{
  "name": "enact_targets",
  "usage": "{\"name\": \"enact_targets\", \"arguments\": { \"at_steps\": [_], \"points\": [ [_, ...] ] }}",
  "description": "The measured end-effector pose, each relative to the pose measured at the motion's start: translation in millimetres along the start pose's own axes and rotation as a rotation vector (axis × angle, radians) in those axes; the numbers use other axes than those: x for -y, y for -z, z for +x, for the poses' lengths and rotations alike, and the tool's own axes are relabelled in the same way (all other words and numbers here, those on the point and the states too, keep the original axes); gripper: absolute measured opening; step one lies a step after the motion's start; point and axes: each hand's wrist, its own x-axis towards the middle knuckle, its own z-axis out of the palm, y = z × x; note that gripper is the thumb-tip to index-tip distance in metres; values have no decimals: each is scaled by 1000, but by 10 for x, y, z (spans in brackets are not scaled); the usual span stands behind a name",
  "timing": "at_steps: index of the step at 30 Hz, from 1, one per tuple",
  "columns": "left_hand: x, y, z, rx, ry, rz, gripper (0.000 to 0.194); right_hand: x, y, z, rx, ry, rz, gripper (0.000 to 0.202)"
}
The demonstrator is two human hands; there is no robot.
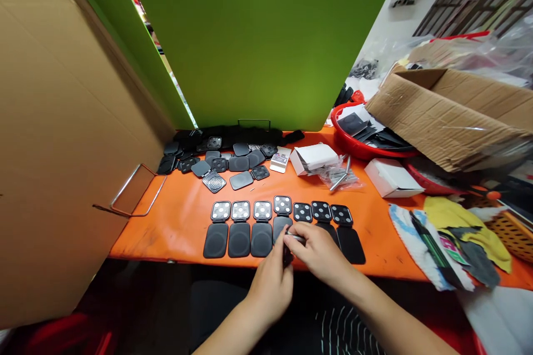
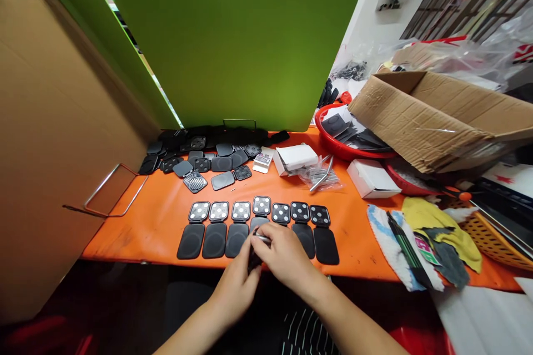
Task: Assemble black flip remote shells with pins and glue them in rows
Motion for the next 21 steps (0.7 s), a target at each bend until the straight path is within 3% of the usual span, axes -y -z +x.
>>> {"name": "enact_targets", "arguments": {
  "at_steps": [4,6,14,18,21],
  "points": [
    [-54,24,122,-163,123,-380,33,-82,-102,7,51,-100,503,41],
    [-89,58,144,-195,111,-449,30,-112,-118,-16,18,-187,611,43],
    [-162,132,22,-171,27,-191,35,-72,-126,-83,8,-181,423,39],
    [-234,181,40,-155,-78,57,29,-24,-137,-111,-9,-127,367,38],
    [-250,202,64,-131,-88,92,29,2,-126,-124,-21,-123,370,39]
  ]
}}
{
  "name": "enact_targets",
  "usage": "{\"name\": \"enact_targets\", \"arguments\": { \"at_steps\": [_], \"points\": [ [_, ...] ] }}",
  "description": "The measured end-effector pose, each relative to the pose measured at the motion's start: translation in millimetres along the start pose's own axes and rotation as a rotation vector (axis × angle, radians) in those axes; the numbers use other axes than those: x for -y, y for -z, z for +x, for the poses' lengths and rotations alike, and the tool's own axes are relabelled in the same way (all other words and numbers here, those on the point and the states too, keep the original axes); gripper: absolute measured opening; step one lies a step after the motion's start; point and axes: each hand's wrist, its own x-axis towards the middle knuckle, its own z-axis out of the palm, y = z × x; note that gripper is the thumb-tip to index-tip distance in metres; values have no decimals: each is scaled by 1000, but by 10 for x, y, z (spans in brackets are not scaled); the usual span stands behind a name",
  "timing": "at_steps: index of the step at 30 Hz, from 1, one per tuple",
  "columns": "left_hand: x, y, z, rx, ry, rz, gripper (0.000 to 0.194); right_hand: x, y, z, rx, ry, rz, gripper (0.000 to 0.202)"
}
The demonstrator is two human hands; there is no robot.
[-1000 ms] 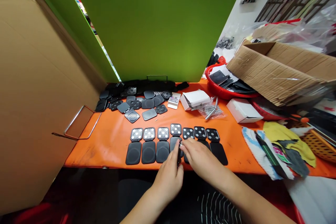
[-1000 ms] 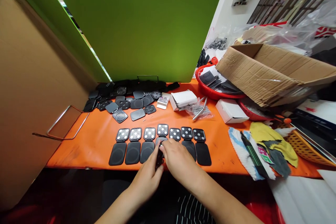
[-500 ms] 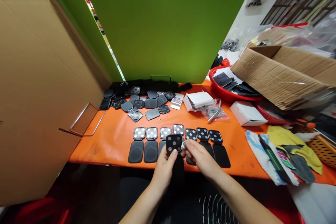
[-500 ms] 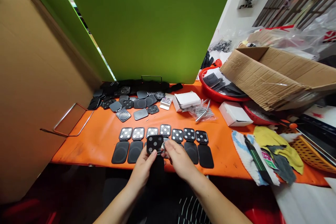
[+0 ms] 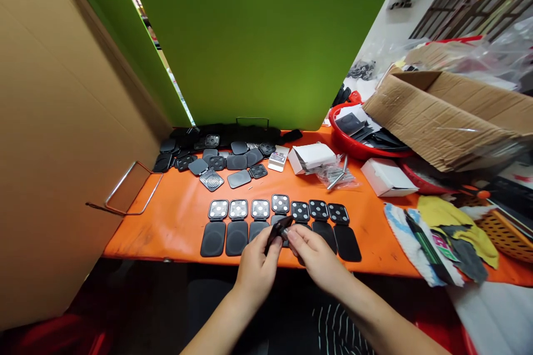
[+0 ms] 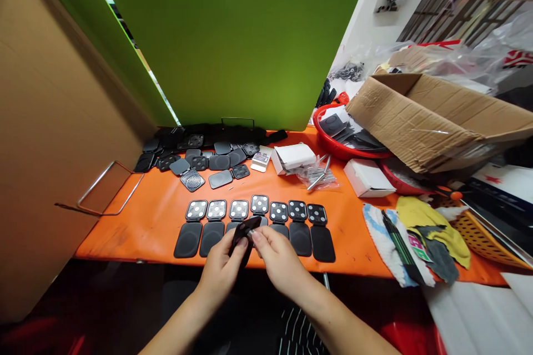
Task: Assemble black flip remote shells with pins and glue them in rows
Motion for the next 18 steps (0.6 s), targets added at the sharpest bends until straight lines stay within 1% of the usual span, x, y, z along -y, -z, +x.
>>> {"name": "enact_targets", "arguments": {
  "at_steps": [3,6,8,9,10,12,15,17,18],
  "points": [
    [20,-5,-4,19,-30,-21,29,44,3,-1,3,41,-123,36],
    [23,2,-18,22,-85,85,34,91,-9,4,-47,94,-299,33],
    [12,20,-12,28,-83,130,37,102,-16,11,-59,109,-354,32],
    [6,30,-2,28,-63,111,36,97,-16,18,-51,108,-353,32],
    [1,38,13,25,-33,60,35,86,-14,27,-35,102,-334,31],
    [2,45,53,-4,58,-121,29,51,-5,52,16,82,-240,32],
    [20,31,112,-61,229,-432,21,-1,-3,96,94,20,16,36],
    [34,17,134,-101,283,-518,24,-11,-25,120,118,-52,194,39],
    [40,13,138,-122,269,-500,27,-6,-43,128,112,-87,260,41]
  ]
}}
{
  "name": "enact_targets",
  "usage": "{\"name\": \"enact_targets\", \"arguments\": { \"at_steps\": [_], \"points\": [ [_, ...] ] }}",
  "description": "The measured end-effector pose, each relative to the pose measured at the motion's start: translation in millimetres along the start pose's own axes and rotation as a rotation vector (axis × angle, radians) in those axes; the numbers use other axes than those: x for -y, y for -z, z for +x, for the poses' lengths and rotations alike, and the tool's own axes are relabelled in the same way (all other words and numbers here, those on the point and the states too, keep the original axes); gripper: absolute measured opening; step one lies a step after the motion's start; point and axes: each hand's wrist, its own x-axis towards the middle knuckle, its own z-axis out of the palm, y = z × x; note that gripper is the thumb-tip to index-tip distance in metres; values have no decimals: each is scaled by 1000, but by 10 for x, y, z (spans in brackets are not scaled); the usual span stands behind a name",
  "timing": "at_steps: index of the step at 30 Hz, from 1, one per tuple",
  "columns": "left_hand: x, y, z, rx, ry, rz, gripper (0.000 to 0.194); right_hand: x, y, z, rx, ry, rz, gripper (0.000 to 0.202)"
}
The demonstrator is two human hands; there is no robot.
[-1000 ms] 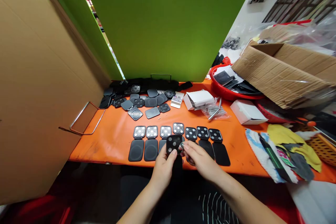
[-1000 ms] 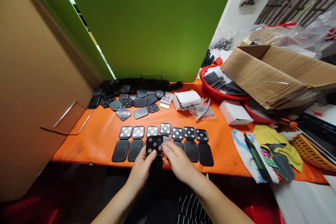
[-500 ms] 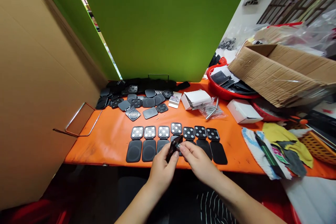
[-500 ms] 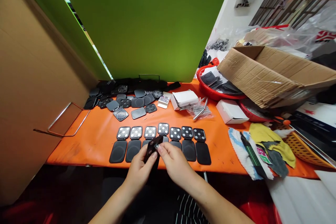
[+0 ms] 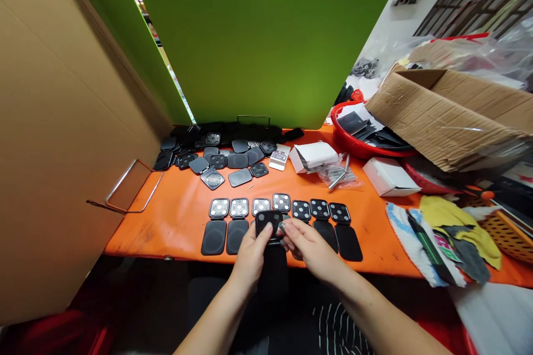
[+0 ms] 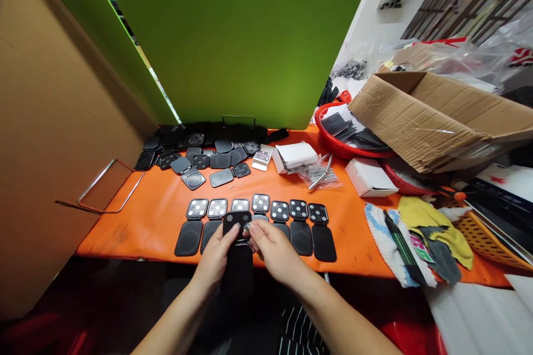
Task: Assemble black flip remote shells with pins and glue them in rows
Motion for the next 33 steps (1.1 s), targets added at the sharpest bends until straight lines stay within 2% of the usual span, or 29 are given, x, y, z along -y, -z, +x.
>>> {"name": "enact_targets", "arguments": {
  "at_steps": [3,6,9,12,16,19,20,22,24,26,29,31,33],
  "points": [
    [1,21,-20,-9,-191,205,27,23,-69,8,-44,-58,122,47],
    [-22,79,-87,43,-464,503,25,38,-108,-17,-65,-106,192,51],
    [-42,149,-170,82,-737,794,35,20,-85,-64,-64,-151,172,49],
    [-26,208,-248,129,-869,1020,43,-14,-43,-121,-18,-224,204,47],
    [56,250,-332,176,-894,1138,48,-66,-52,-174,-17,-310,380,43],
    [111,244,-342,196,-860,1053,46,-106,-84,-182,-79,-305,493,41],
    [118,231,-326,196,-796,984,43,-113,-90,-182,-89,-289,525,40],
    [115,192,-261,145,-559,780,30,-114,-88,-184,-84,-267,584,38],
    [98,141,-174,33,-287,509,24,-94,-78,-190,-70,-269,617,38],
    [76,88,-105,-75,-133,290,26,-65,-71,-201,-55,-294,599,38],
    [48,25,-96,-113,-154,258,24,-30,-79,-219,-24,-319,486,35],
    [42,3,-145,-63,-266,365,21,-18,-84,-234,-20,-318,412,37],
    [53,4,-203,21,-435,481,20,-7,-73,-251,-22,-333,412,39]
  ]
}}
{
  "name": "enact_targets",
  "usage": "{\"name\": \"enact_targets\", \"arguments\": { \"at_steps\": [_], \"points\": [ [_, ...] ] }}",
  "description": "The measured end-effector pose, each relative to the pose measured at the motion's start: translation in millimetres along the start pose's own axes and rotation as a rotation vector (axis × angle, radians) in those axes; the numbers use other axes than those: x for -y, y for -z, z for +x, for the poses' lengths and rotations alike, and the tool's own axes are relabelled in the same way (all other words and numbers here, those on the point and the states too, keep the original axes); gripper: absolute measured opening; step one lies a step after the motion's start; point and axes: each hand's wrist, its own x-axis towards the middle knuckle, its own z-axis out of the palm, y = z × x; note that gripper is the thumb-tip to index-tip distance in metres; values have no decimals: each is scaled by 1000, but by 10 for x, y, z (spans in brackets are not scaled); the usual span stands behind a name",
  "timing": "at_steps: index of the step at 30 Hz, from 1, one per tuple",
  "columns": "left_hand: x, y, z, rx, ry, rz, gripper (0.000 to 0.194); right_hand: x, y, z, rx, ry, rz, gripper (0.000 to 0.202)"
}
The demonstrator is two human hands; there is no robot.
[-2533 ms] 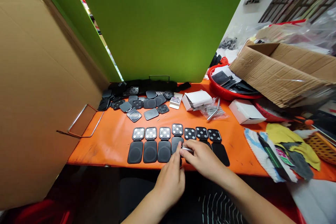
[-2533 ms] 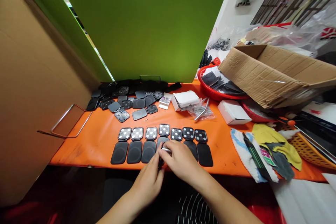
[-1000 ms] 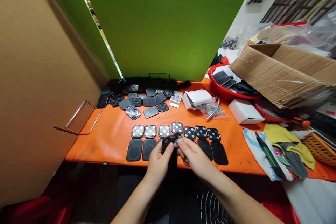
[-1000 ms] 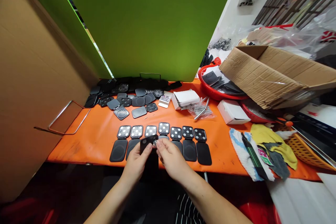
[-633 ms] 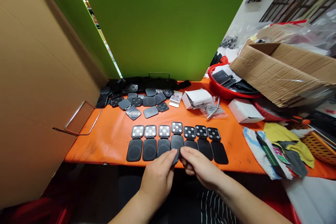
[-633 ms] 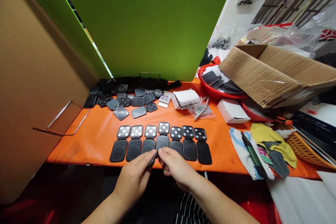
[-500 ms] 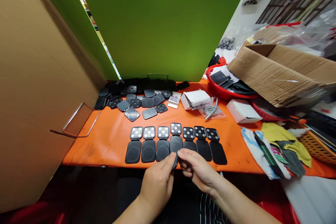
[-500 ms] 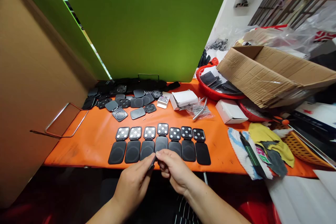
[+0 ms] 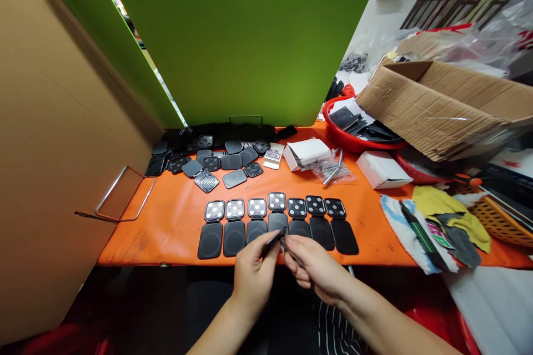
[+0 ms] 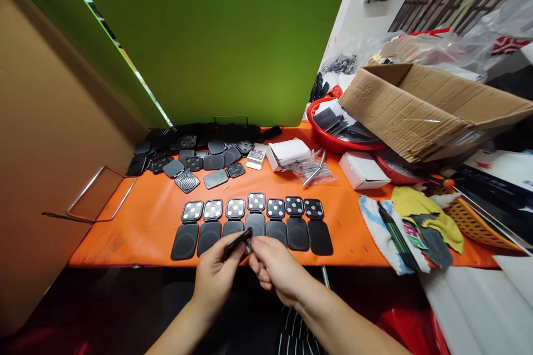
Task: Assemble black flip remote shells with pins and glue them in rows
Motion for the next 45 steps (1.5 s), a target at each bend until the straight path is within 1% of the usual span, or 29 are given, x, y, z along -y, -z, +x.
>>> {"name": "enact_targets", "arguments": {
  "at_steps": [2,3,5,7,8,10,12,13,14,16,17,18,19,20,22,23,24,25,27,28,30,31,33,35,37,39,42,45],
  "points": [
    [14,10,-56,55,-193,76,26,23,27,-23,12,-63,97,36],
    [31,16,-80,79,-275,94,30,39,45,-35,21,-119,169,32],
    [74,24,-124,120,-383,105,39,72,84,-54,45,-267,325,25],
    [115,17,-163,145,-441,106,46,91,115,-68,63,-398,451,23],
    [131,7,-180,151,-456,105,48,91,127,-74,58,-430,496,24],
    [144,-29,-200,157,-483,94,51,75,153,-87,12,-429,549,29],
    [132,-87,-191,179,-480,54,47,39,204,-109,-46,-370,543,33],
    [119,-126,-170,187,-426,25,41,15,243,-125,-84,-294,513,33],
    [103,-172,-139,176,-329,-13,32,-14,292,-146,-137,-181,452,32],
    [74,-294,-50,115,-53,-137,15,-84,411,-202,-264,93,219,28],
    [63,-369,2,90,90,-226,15,-125,475,-237,-321,212,63,29],
    [58,-454,56,84,205,-326,18,-167,542,-276,-363,293,-99,30],
    [58,-546,108,108,283,-426,23,-204,611,-319,-385,332,-248,30],
    [64,-643,155,160,333,-510,27,-232,688,-365,-397,339,-364,31],
    [91,-844,228,301,372,-577,34,-237,888,-460,-442,338,-482,34],
    [111,-941,252,358,352,-545,39,-207,1021,-505,-487,339,-508,35],
    [135,-1032,269,414,298,-462,43,-156,1178,-544,-543,344,-524,36],
    [160,-1116,279,476,207,-332,47,-90,1353,-574,-604,349,-551,35],
    [212,-1256,282,613,-63,20,56,56,1724,-592,-751,357,-667,36],
    [238,-1314,278,684,-212,209,61,117,1893,-576,-788,325,-745,35],
    [289,-1411,267,813,-463,522,68,181,2145,-498,-803,240,-909,34],
    [315,-1452,261,847,-547,629,71,181,2218,-445,-810,198,-992,33],
    [361,-1524,252,870,-644,767,73,128,2267,-339,-870,155,-1121,27],
    [396,-1583,246,859,-672,830,72,49,2231,-267,-979,164,-1169,24],
    [408,-1619,242,849,-657,853,71,-10,2168,-247,-1062,214,-1133,28],
    [391,-1613,238,850,-629,848,73,-40,2110,-269,-1103,297,-1051,35],
    [329,-1489,230,830,-626,811,74,-65,2050,-319,-1141,425,-912,45],
    [278,-1284,235,786,-632,774,71,-83,2012,-319,-1150,466,-854,48]
  ]
}}
